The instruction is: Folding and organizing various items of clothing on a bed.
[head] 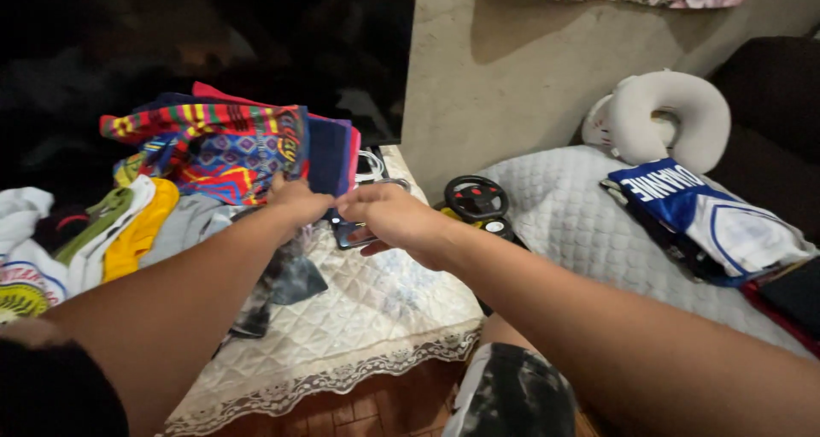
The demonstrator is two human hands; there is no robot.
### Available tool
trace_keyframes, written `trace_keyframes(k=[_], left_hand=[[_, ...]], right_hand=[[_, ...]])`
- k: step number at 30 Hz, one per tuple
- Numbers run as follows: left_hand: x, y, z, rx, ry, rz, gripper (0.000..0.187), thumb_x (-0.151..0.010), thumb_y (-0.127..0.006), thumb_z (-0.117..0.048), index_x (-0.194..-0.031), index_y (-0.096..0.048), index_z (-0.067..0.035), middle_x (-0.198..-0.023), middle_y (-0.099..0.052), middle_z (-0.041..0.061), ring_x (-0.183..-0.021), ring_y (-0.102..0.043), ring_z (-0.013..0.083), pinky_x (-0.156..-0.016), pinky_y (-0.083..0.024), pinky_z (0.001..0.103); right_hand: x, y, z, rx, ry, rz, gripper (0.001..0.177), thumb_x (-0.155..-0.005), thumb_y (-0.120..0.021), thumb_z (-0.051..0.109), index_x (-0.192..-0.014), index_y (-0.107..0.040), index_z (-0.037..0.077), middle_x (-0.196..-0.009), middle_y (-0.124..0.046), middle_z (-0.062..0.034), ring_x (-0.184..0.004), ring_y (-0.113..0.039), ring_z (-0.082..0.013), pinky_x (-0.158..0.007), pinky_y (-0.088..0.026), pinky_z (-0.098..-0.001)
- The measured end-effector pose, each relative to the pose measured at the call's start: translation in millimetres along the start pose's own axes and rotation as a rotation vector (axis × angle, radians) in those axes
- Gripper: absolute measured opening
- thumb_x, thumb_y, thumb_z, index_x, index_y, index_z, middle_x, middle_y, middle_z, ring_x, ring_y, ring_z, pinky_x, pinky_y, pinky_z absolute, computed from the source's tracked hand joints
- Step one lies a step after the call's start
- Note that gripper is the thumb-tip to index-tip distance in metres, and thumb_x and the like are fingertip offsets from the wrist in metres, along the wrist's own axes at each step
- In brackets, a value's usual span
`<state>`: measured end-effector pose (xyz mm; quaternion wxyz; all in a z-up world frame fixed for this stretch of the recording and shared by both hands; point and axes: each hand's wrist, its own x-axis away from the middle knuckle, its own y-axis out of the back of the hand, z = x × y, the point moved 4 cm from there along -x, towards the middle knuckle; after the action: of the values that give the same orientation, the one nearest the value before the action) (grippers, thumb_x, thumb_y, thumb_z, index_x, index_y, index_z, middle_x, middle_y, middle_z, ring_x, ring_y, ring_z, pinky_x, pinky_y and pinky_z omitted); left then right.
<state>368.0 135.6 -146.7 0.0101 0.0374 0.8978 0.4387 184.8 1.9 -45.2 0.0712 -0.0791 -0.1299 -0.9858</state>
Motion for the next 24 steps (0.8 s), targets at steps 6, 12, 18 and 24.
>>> trace_keyframes(k=[6,12,18,24], left_hand=[[10.0,9.9,6.3,0.228,-0.072,-0.113,0.075,-0.081,-0.08,-0.034,-0.138,-0.055,0.007,-0.157,-0.038,0.025,-0.14,-0.045,0.0373,-0.112,-0.04,0.041],[15.8,38.3,20.5,0.61,-0.156,-0.262,0.041,-0.081,-0.076,-0.015,-0.117,-0.073,0.005,-0.104,-0.075,0.016,-0.095,-0.072,0.0257,-0.083,-0.054,0.037],[33.0,98.6,23.2,0.824,-0.094,-0.483,0.032,-0.082,-0.074,-0.006,-0.114,-0.078,-0.004,-0.091,-0.076,0.01,-0.073,-0.067,0.016,-0.064,-0.052,0.031],[57.4,123.2,6.0,0.813,-0.185,-0.592,0.03,-0.079,-0.078,-0.003,-0.108,-0.081,-0.004,-0.092,-0.078,0.009,-0.075,-0.069,0.0124,-0.069,-0.054,0.027]], right_hand=[[18.7,9.3,3.9,-0.006,-0.021,-0.003,0.036,-0.097,-0.057,0.028,-0.124,-0.065,0.007,-0.122,-0.067,-0.007,-0.107,-0.069,-0.0221,-0.087,-0.057,-0.0402],[27.8,5.9,14.1,0.022,-0.015,0.012,0.035,-0.097,-0.058,0.028,-0.124,-0.066,0.007,-0.121,-0.066,-0.0093,-0.105,-0.066,-0.0218,-0.089,-0.057,-0.041],[32.7,2.0,27.1,-0.008,0.012,0.003,0.029,-0.095,-0.059,0.027,-0.114,-0.068,0.007,-0.117,-0.067,-0.0081,-0.101,-0.068,-0.0218,-0.087,-0.056,-0.0391],[38.0,-0.8,39.7,-0.033,0.082,0.021,0.028,-0.097,-0.059,0.025,-0.113,-0.069,0.004,-0.115,-0.067,-0.01,-0.1,-0.067,-0.0209,-0.087,-0.057,-0.0396]])
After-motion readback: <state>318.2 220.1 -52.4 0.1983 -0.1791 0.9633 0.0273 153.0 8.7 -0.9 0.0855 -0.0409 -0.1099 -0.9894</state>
